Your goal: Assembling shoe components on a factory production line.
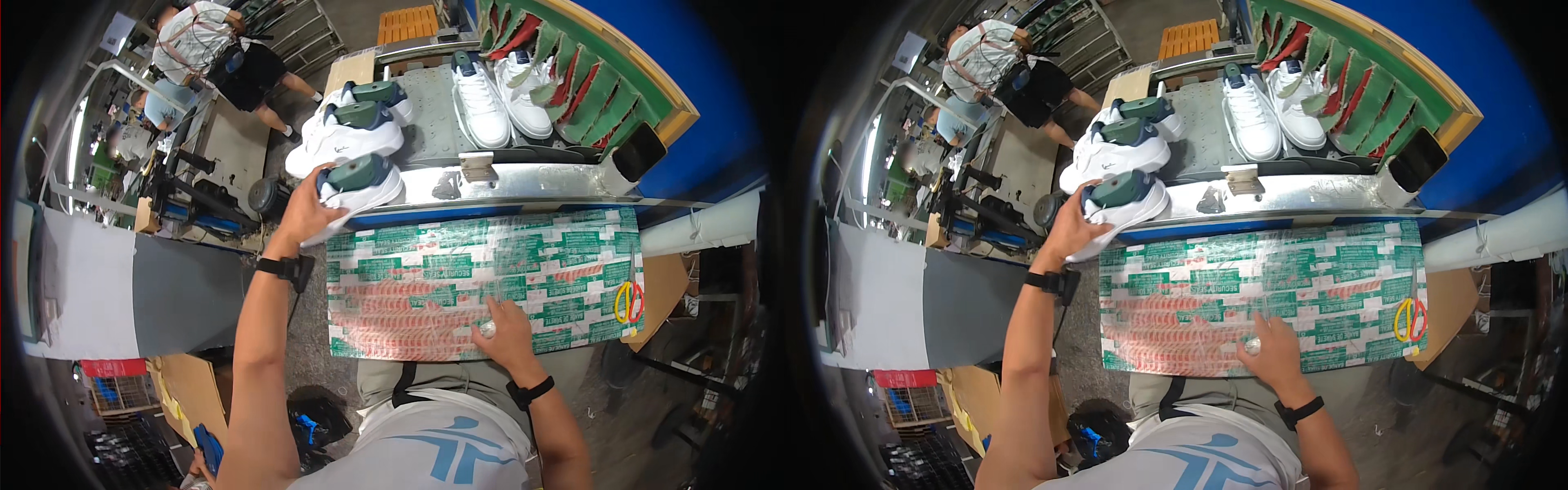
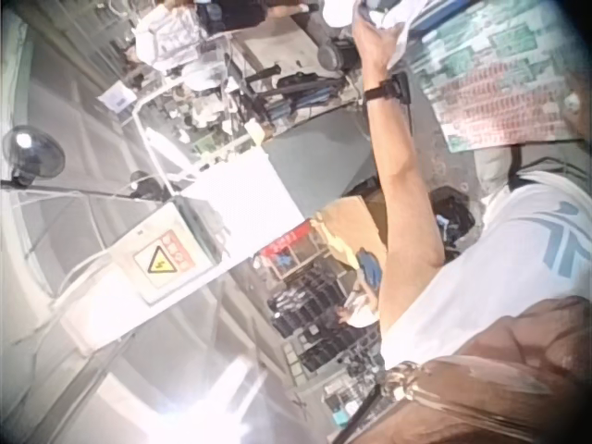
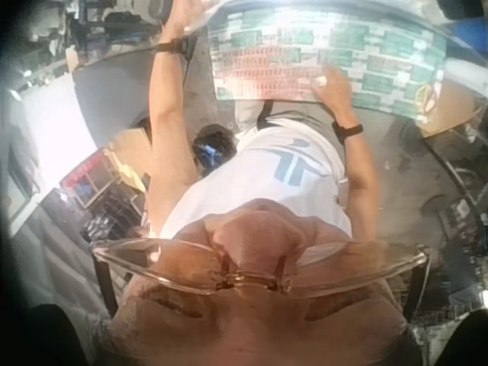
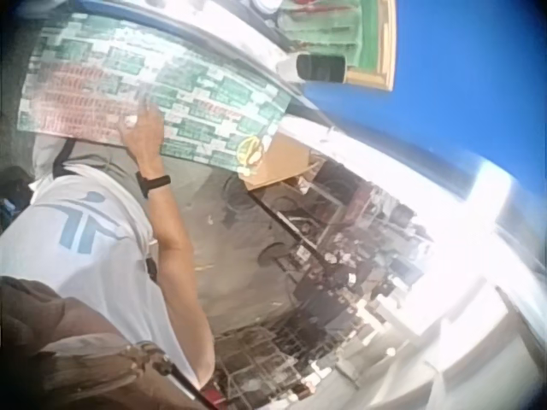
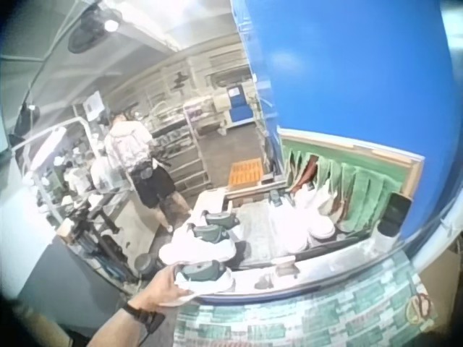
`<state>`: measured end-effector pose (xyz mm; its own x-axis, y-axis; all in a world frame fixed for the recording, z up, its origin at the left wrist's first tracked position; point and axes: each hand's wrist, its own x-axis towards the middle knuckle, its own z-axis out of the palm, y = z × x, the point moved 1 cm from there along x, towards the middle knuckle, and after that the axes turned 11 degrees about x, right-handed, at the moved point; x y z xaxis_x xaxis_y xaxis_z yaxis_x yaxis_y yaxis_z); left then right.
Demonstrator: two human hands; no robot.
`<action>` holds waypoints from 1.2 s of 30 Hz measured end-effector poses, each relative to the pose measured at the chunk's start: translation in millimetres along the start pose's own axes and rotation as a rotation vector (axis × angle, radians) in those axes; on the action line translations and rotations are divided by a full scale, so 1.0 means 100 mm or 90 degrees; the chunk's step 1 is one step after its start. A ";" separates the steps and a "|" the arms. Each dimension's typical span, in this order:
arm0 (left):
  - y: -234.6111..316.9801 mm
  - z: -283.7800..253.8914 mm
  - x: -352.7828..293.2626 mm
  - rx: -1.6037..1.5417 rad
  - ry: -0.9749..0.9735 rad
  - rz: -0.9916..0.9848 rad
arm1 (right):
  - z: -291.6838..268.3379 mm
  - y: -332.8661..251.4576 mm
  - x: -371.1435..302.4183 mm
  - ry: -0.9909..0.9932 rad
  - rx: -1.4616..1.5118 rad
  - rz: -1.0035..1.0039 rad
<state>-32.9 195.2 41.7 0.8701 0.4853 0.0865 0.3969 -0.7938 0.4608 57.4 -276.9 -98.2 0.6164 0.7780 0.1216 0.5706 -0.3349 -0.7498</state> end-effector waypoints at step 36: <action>1.92 1.14 2.16 -0.670 -0.120 -0.187 | 0.05 0.32 -0.06 0.140 0.027 -0.096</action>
<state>264.9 105.7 47.8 0.8488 0.4693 -0.2436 0.2261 0.0943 0.9695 68.8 -289.3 -126.4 0.6320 0.6815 0.3690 0.6443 -0.1975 -0.7388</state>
